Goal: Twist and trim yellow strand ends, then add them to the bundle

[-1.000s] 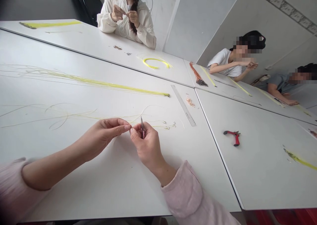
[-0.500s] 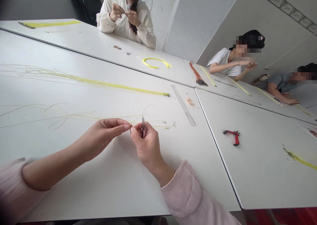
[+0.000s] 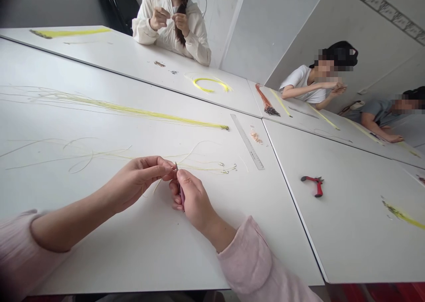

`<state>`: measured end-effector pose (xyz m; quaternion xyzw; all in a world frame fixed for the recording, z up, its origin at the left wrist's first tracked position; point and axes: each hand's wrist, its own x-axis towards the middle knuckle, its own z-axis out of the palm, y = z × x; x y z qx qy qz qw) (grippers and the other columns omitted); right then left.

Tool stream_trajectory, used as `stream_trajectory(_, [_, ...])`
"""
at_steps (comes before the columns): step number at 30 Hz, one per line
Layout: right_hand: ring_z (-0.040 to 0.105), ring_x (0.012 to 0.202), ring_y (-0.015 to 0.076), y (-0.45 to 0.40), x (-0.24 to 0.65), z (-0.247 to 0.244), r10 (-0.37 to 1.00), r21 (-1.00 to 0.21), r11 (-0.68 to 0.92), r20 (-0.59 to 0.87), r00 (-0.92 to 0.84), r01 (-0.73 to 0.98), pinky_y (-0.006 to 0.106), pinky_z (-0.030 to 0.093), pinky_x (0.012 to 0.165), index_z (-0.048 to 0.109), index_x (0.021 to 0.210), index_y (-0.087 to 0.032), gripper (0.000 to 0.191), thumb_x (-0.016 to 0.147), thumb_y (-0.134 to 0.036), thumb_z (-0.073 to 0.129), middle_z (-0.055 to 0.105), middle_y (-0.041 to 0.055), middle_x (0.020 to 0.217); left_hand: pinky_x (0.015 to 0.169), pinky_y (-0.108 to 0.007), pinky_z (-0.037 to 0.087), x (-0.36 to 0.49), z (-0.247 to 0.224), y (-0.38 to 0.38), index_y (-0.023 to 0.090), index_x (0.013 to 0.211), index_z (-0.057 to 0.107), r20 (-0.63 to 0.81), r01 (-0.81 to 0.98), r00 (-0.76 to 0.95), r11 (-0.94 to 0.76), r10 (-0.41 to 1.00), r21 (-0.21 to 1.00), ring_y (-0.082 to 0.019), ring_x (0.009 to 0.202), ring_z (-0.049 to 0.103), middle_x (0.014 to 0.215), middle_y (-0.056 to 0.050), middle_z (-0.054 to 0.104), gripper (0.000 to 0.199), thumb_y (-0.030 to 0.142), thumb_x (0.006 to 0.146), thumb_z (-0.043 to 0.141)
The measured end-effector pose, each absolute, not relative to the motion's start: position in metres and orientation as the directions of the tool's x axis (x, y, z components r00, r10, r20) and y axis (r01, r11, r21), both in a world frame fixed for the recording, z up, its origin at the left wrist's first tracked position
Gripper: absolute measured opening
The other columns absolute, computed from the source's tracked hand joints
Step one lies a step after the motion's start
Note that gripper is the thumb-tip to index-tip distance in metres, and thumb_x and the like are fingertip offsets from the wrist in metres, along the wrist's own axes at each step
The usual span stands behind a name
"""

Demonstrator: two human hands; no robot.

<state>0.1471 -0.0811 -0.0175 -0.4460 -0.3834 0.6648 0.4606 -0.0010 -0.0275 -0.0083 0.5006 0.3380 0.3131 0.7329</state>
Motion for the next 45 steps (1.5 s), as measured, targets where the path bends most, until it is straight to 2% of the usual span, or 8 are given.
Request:
stream_trajectory(6, [0.029,0.050,0.0064,-0.0823,0.1448,-0.0188,0.933,-0.877,-0.341,-0.271,-0.237,-0.339,0.021,0.021,0.044,0.056,0.082,-0.015,0.036,0.089,-0.049,0.044,0.036,-0.0029,0.067,0.078,-0.033,0.042,-0.0010,-0.0126,-0.0258,0.019,0.066,0.059,-0.193,-0.072,0.556,0.278,0.809,0.958,-0.016,0.076,0.056,0.076,-0.001,0.060,0.012,0.022,0.078,0.057])
stream_trajectory(16, [0.028,0.048,0.0061,-0.0814,0.1444,-0.0221,0.926,-0.885,-0.354,-0.286,-0.246,-0.302,0.021,0.020,0.043,0.052,0.076,-0.017,0.034,0.088,-0.048,0.045,0.033,-0.0043,0.062,0.079,-0.035,0.042,-0.0038,-0.0128,-0.0252,0.019,0.061,0.056,-0.215,-0.007,0.566,0.266,0.796,0.964,-0.017,0.077,0.057,0.073,-0.001,0.061,0.016,0.023,0.077,0.056])
stream_trajectory(24, [0.028,0.049,0.0064,-0.0816,0.1457,-0.0193,0.910,-0.877,-0.392,-0.324,-0.259,-0.279,0.021,0.019,0.044,0.055,0.079,-0.016,0.036,0.088,-0.049,0.045,0.034,-0.0037,0.064,0.079,-0.035,0.041,-0.0046,-0.0097,-0.0234,0.020,0.063,0.060,-0.245,0.025,0.565,0.280,0.788,0.960,-0.018,0.073,0.057,0.062,0.001,0.057,0.014,0.027,0.075,0.059])
stream_trajectory(45, [0.023,0.047,0.0063,-0.0799,0.1517,-0.0192,0.897,-0.885,-0.410,-0.348,-0.274,-0.218,0.021,0.016,0.043,0.054,0.076,-0.016,0.035,0.086,-0.050,0.048,0.031,-0.0049,0.061,0.079,-0.035,0.043,-0.0051,-0.0091,-0.0213,0.021,0.062,0.059,-0.269,0.077,0.585,0.277,0.765,0.958,-0.021,0.078,0.060,0.065,-0.002,0.063,0.013,0.028,0.073,0.058])
